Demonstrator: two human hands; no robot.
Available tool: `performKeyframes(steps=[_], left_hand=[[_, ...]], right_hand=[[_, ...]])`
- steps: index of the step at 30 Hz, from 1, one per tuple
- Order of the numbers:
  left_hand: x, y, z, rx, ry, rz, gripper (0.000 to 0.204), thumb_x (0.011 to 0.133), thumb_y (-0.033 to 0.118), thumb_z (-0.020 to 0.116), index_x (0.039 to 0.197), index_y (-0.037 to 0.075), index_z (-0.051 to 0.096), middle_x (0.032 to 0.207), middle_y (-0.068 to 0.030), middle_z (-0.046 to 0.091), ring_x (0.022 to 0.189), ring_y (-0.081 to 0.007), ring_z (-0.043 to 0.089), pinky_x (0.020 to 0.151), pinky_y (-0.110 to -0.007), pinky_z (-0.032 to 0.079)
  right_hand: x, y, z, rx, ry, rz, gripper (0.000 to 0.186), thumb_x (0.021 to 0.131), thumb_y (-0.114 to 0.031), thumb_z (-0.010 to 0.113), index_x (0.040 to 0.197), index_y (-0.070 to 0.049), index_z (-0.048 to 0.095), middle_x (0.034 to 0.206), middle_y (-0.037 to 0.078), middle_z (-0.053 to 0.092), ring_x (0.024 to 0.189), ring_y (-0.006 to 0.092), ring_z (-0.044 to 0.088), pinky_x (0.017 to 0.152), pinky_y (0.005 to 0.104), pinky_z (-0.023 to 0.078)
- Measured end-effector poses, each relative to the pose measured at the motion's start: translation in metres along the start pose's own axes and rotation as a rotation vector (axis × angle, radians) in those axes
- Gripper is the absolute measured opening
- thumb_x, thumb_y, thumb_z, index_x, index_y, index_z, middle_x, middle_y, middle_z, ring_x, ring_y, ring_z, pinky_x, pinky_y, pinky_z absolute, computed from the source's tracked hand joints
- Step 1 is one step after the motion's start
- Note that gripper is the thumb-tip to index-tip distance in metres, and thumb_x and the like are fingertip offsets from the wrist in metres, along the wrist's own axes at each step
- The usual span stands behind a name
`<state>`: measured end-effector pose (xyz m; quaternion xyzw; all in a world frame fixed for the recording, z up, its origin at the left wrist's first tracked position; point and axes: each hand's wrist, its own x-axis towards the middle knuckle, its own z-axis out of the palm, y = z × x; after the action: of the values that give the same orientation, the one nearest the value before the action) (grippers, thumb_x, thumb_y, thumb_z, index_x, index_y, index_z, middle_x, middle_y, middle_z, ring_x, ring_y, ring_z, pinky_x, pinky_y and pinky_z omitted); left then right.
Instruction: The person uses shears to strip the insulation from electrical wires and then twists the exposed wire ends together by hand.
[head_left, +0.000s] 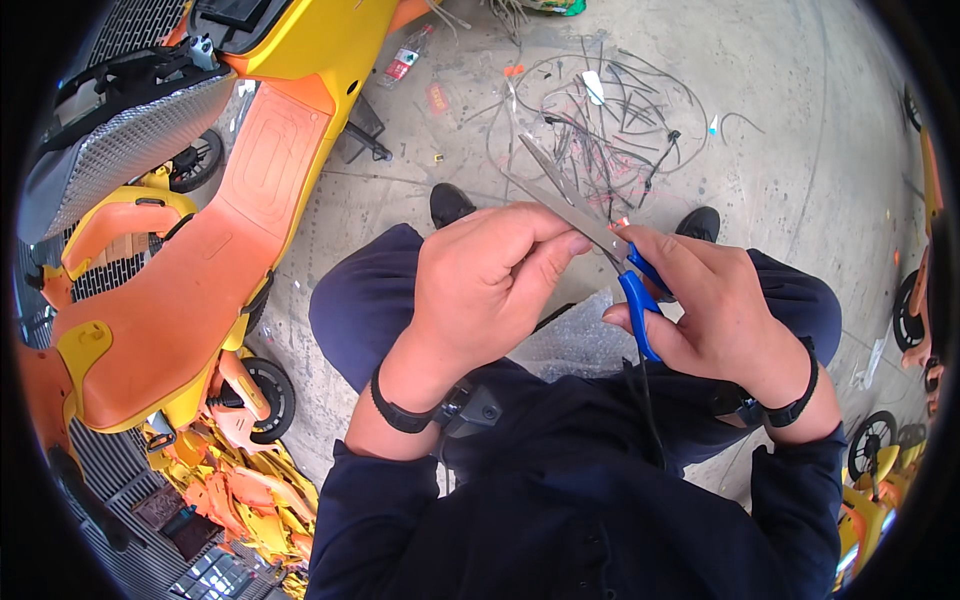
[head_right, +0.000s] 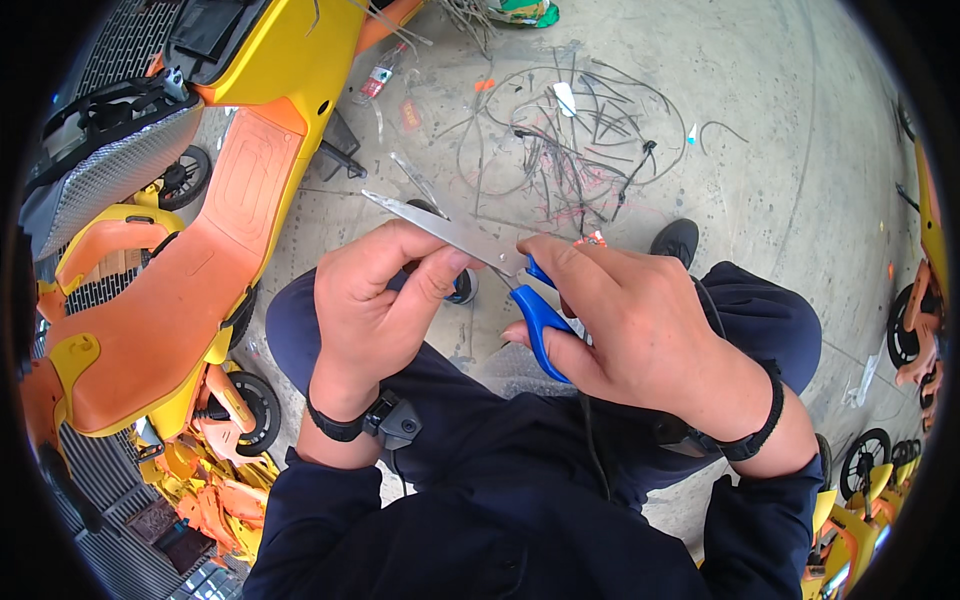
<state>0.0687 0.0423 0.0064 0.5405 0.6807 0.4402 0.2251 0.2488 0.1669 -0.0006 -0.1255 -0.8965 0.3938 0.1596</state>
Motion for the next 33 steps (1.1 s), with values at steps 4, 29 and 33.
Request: performKeyframes(steps=[4, 29, 33], left_hand=[[0.0, 0.002, 0.001, 0.008, 0.012, -0.018, 0.005, 0.085, 0.001, 0.067, 0.089, 0.0, 0.07, 0.078, -0.0052, 0.07, 0.067, -0.0097, 0.063, 0.059, -0.023, 0.048], [0.005, 0.0, -0.034, -0.386, -0.024, -0.544, 0.035, 0.1, 0.027, 0.048, 0.099, -0.004, 0.064, 0.076, -0.0146, 0.069, 0.058, -0.0157, 0.065, 0.053, -0.022, 0.05], [0.006, 0.003, -0.032, -0.619, 0.056, -0.55, 0.041, 0.103, 0.026, 0.04, 0.107, -0.01, 0.06, 0.084, -0.0221, 0.069, 0.066, -0.0267, 0.07, 0.056, -0.028, 0.057]], right_hand=[[0.0, -0.001, -0.001, -0.01, -0.016, 0.005, 0.048, 0.076, -0.022, 0.075, 0.113, 0.003, 0.057, 0.071, 0.012, 0.06, 0.06, 0.0308, 0.061, 0.069, 0.0383, 0.055], [-0.004, -0.001, 0.0, -0.214, -0.084, -0.149, 0.05, 0.074, -0.02, 0.072, 0.116, 0.005, 0.059, 0.07, 0.009, 0.055, 0.056, 0.0255, 0.057, 0.049, 0.036, 0.046], [-0.002, -0.003, -0.004, -0.219, -0.068, -0.116, 0.053, 0.074, -0.022, 0.074, 0.117, 0.005, 0.059, 0.073, 0.011, 0.059, 0.058, 0.0259, 0.059, 0.051, 0.036, 0.047]])
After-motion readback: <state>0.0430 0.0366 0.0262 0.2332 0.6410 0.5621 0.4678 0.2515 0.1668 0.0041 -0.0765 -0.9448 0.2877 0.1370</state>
